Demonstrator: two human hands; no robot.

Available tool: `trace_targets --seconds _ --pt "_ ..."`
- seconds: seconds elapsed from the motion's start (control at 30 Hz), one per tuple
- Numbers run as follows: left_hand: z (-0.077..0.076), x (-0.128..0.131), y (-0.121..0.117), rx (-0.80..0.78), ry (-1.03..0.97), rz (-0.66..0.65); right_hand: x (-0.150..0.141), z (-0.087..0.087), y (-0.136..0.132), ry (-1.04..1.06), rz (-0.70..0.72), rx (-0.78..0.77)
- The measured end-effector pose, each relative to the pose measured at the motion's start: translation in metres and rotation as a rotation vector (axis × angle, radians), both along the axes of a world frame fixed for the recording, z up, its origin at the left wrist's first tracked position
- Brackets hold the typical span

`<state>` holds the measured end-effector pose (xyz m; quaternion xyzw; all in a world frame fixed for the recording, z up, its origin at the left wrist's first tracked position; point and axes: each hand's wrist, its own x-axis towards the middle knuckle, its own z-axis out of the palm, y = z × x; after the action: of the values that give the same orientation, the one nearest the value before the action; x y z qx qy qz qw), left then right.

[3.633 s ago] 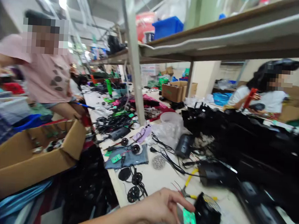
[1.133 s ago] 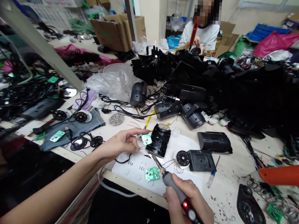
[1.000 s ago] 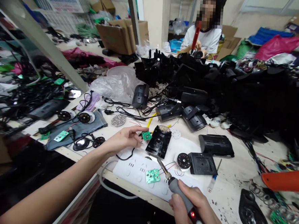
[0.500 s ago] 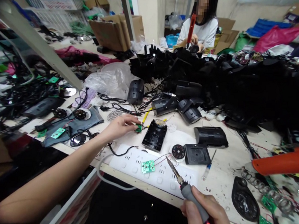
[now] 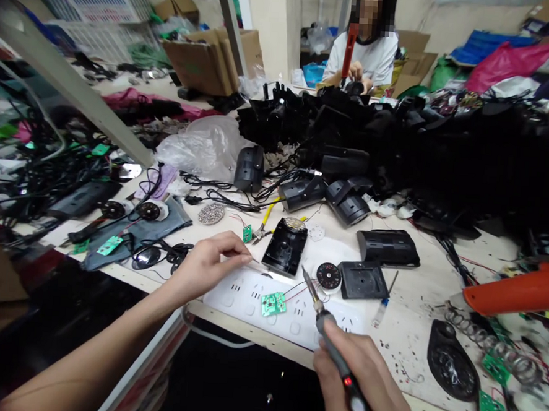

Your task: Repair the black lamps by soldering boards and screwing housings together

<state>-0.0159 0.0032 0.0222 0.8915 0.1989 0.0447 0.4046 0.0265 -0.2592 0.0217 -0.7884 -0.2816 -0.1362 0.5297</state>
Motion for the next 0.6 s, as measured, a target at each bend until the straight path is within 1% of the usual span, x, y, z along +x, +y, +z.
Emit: trace_targets --seconds 0.1,0.23,0.3,0.43,0.5,0.6 --pt "0.006 -0.004 -0.003 -0.166 -0.121 0.037 0.007 -0.003 0.025 -0.053 0.122 0.041" --pt "0.012 -0.011 -0.009 -0.306 -0.162 0.054 0.015 -0.01 0.064 -0.135 0.277 0.055" --pt "0.013 -0.014 -0.011 -0.357 -0.156 0.06 0.017 -0.013 0.08 -0.105 0.322 0.068" --pt "0.011 -0.019 -0.013 -0.403 -0.14 0.012 0.015 -0.012 0.098 -0.019 0.332 0.114" --pt "0.009 -0.021 -0.013 -0.403 -0.148 -0.016 0.014 -0.01 0.103 -0.018 0.324 0.129" --pt "0.009 -0.023 -0.015 -0.382 -0.203 -0.022 0.013 -0.009 0.105 -0.028 0.316 0.116"
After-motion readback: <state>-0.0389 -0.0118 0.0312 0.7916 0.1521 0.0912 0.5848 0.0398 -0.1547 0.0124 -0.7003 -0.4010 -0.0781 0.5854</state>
